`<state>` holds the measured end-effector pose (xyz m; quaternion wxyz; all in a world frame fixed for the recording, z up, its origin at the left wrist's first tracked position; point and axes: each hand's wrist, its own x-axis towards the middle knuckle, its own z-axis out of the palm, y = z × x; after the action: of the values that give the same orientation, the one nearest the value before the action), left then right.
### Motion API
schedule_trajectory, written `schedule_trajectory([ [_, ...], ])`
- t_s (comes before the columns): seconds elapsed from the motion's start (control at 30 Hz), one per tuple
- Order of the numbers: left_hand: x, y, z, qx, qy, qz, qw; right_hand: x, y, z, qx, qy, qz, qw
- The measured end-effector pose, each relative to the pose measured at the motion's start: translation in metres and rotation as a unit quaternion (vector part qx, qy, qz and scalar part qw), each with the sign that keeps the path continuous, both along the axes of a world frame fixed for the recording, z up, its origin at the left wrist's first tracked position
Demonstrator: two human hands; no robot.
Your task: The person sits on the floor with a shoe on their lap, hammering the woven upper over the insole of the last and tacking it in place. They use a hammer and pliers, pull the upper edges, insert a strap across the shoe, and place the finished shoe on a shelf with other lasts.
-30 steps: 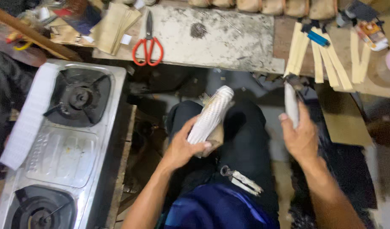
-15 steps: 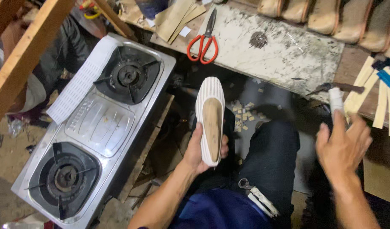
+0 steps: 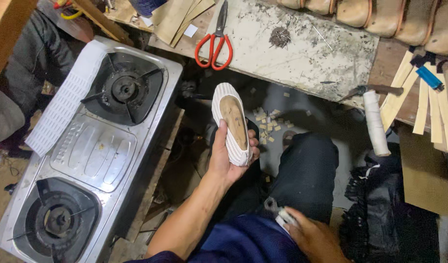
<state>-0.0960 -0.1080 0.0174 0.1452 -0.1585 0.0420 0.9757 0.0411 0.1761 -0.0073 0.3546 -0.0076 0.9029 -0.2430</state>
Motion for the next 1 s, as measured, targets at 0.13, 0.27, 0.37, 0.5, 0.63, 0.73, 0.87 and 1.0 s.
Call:
schedule_trajectory([
  [0.13, 0.002, 0.004, -0.007, -0.027, -0.005, -0.004, 1.000, 0.004, -0.005, 0.022, -0.270, 0.228, -0.073, 0.933],
  [0.27, 0.007, 0.014, -0.015, -0.074, 0.072, -0.016, 0.995, -0.017, -0.036, 0.031, -0.256, -0.071, -0.122, 0.956],
  [0.37, 0.017, 0.020, -0.019, -0.188, 0.032, -0.009, 0.982, -0.031, -0.057, 0.037, -0.439, -0.172, -0.185, 0.862],
  [0.5, 0.029, 0.018, -0.022, -0.272, 0.041, 0.002, 0.961, -0.039, -0.065, 0.049, -0.517, -0.197, -0.171, 0.815],
  [0.63, 0.032, 0.014, -0.023, -0.301, 0.077, 0.002, 0.950, -0.040, -0.060, 0.061, -0.513, -0.200, -0.157, 0.820],
  [0.73, 0.032, 0.017, -0.024, -0.303, 0.077, -0.009, 0.950, -0.035, -0.060, 0.063, -0.409, -0.189, -0.141, 0.882],
  [0.87, 0.032, 0.028, -0.032, -0.251, 0.032, 0.001, 0.967, -0.019, -0.072, 0.052, -0.411, -0.163, -0.267, 0.856],
  [1.0, 0.031, 0.032, -0.044, -0.092, 0.108, -0.015, 0.990, -0.016, -0.080, 0.034, -0.315, 0.040, -0.150, 0.936],
])
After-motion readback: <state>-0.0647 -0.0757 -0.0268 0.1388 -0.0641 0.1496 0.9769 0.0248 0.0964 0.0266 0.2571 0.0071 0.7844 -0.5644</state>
